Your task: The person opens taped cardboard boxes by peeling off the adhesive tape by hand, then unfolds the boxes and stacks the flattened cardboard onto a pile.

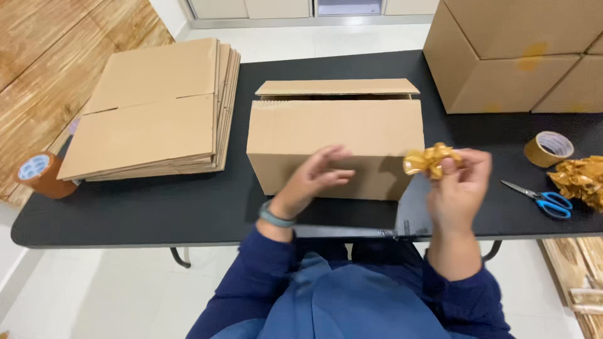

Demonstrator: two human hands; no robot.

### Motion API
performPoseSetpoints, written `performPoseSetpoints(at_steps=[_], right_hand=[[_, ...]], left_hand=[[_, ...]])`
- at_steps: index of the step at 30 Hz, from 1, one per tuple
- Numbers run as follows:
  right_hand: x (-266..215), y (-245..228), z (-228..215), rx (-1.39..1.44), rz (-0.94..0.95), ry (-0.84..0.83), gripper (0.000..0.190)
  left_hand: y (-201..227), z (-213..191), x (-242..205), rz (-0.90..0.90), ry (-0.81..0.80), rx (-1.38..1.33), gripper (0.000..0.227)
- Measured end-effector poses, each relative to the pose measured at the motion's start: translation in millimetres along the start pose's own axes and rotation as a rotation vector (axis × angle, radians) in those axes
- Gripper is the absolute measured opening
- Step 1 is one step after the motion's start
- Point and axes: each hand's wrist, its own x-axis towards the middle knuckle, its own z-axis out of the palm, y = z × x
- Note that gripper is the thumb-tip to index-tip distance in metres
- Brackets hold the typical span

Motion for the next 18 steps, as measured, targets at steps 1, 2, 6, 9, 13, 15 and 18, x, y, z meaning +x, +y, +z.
performPoseSetpoints(at_steps=[1, 2, 6, 9, 13, 15, 18], right_hand=[[-3, 2, 8, 0.000, 0.001, -0.007, 0.016], [-5, 5, 17, -0.004, 0.001, -0.011, 0.015], [-4, 25, 20, -0.078, -0.010, -0.028, 0.019], [-5, 37, 32, -0.012, 0.017, -0.002, 0.020], [-5, 31, 42, 0.109, 0.094, -0.005, 0.017], [-6, 1, 56, 0.220, 0.324, -0.074, 0.016], [-8, -1, 50, 0.284, 0.488, -0.023, 0.013]], left_hand=[[-5, 11, 5, 0.004, 0.006, -0.002, 0.054], [-9, 20, 12, -0.008, 0.069, 0.088, 0.060], [-4, 59, 31, 0.041, 0.286, 0.204, 0.084], [-2, 73, 43, 0.217, 0.444, 0.410, 0.088], [-16, 67, 55, 0.257, 0.526, 0.385, 0.078], [-24, 60, 57, 0.264, 0.541, 0.345, 0.045], [-25, 51, 54, 0.171, 0.514, 0.208, 0.042]])
